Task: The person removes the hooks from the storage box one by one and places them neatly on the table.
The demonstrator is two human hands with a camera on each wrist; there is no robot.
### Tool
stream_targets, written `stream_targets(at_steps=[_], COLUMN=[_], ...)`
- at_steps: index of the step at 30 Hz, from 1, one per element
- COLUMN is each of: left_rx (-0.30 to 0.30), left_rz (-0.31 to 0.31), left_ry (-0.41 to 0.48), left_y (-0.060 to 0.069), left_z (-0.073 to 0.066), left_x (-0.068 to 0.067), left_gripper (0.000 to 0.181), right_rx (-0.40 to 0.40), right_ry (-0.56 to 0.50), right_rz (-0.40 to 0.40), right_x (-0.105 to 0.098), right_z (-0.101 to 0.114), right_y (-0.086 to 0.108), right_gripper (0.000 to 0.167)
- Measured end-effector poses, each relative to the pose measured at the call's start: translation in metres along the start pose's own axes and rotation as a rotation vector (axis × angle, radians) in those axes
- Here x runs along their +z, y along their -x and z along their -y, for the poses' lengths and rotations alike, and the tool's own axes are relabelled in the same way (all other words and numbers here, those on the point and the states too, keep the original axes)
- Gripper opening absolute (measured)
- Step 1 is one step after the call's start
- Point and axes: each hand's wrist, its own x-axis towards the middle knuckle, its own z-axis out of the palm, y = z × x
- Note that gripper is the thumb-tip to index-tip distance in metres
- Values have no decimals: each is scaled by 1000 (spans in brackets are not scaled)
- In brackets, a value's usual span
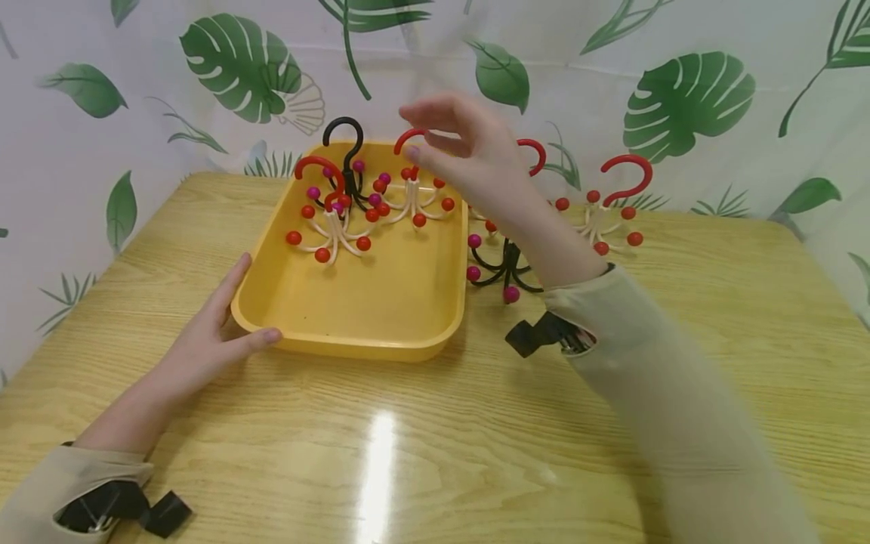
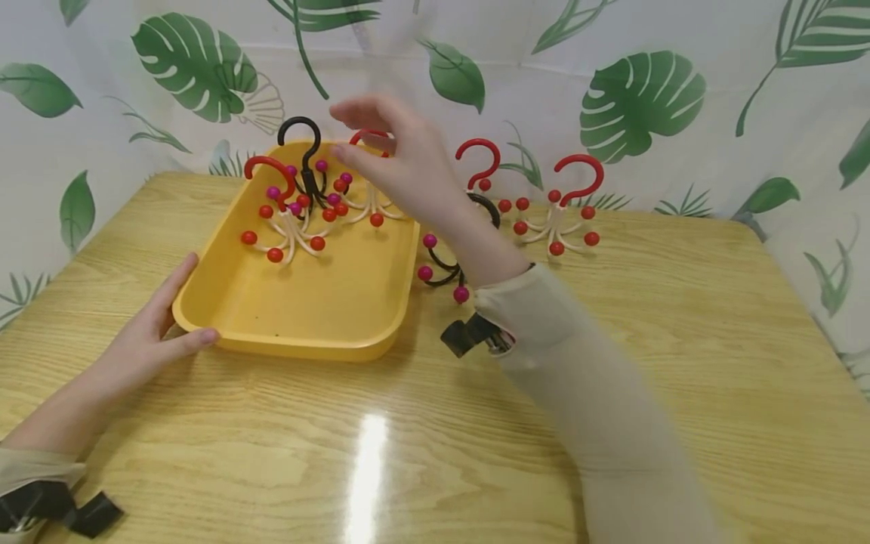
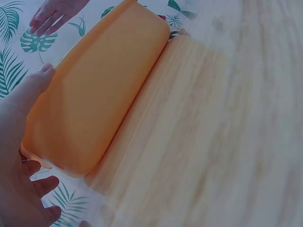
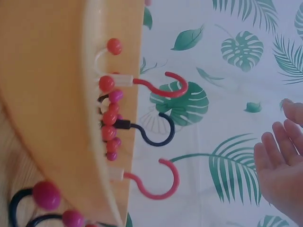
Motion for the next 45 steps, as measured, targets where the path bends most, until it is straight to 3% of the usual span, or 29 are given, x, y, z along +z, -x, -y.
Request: stream_targets(at_steps=[6,14,22,26,31,38,45], left_rx=[27,33,25,14,20,29,34], left_rz=[3,9,11,13,17,17,18], left_ry=[8,23,25,30,38,50,61], left_y=[1,1,2,1,1,-1,-1], left_z=[1,2,2,1,1,2,3], left_x=[1,1,1,1,1,-1,-2], left_gripper=[99,98,100,100,100,101,101], right_rx=[-30,14,223,279,324,366,348], right_ry=[20,-18,-157,-187,-122,35,163], right_rz=[14,9,-42,-31,29,208,251], right_x=[20,42,62,73,85,97,105], right_z=[0,-13,-24,-33,-46,-55,-58], right_y=[-21,-46,-61,-62,-59,-55,-54], right_gripper=[36,32,35,32,34,55,41])
